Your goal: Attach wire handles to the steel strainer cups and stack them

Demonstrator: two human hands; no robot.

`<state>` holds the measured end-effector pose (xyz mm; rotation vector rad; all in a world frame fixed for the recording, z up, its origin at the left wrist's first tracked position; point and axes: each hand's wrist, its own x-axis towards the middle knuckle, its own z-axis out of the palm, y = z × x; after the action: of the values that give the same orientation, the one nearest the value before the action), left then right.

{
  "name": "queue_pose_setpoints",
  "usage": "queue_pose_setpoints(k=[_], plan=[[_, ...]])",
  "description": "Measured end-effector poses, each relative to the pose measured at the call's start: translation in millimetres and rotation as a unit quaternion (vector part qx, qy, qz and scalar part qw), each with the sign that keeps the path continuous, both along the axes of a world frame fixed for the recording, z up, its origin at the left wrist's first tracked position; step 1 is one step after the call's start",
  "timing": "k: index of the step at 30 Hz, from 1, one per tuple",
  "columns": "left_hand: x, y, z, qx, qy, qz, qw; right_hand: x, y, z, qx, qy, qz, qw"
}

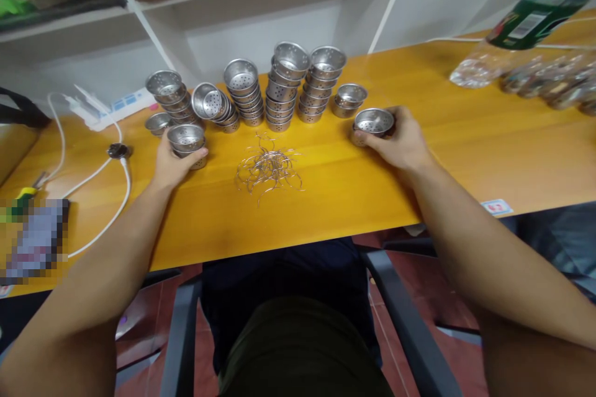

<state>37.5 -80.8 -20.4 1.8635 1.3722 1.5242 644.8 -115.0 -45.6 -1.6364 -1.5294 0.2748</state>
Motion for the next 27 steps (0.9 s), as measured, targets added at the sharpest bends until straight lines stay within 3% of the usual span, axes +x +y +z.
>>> queue_pose_setpoints(k=[3,6,8,10,12,16,19,22,27], plan=[[-5.6,-1.0,-2.0,-0.009,0.004,0.008,1.000,-6.5,-4.0,12.8,0.022,0.044,-0.035,0.998],[-11.4,-1.9,-4.3,-0.012,0.002,0.017,1.000,-9.2,-11.7,29.4,0.138,-0.043,-0.045,0.989],[-14.2,-0.8,-5.9,-0.002,-0.003,0.021,1.000,-16.9,-19.2,40.3,0.188,-0.097,-0.012,0.977],[-15.4,1.5,-7.4,0.010,-0.009,0.026,1.000,-33.8,-27.5,48.8,0.169,-0.129,0.071,0.974],[-14.3,4.3,-8.1,0.017,-0.017,0.031,0.999,-57.5,-34.0,52.7,0.079,-0.132,0.162,0.975],[-7.0,8.0,-7.6,0.019,-0.045,0.039,0.998,-94.7,-33.8,44.1,-0.032,-0.118,0.196,0.973],[-2.9,9.0,-6.6,0.033,-0.047,0.048,0.997,-98.0,-27.0,33.3,-0.045,-0.114,0.186,0.975],[-2.8,7.6,-4.7,0.056,-0.032,0.061,0.996,-92.3,-27.5,35.2,-0.045,-0.125,0.197,0.971],[2.5,-7.2,5.7,0.084,0.000,0.040,0.996,-105.9,-48.4,76.0,0.066,-0.123,0.219,0.966]])
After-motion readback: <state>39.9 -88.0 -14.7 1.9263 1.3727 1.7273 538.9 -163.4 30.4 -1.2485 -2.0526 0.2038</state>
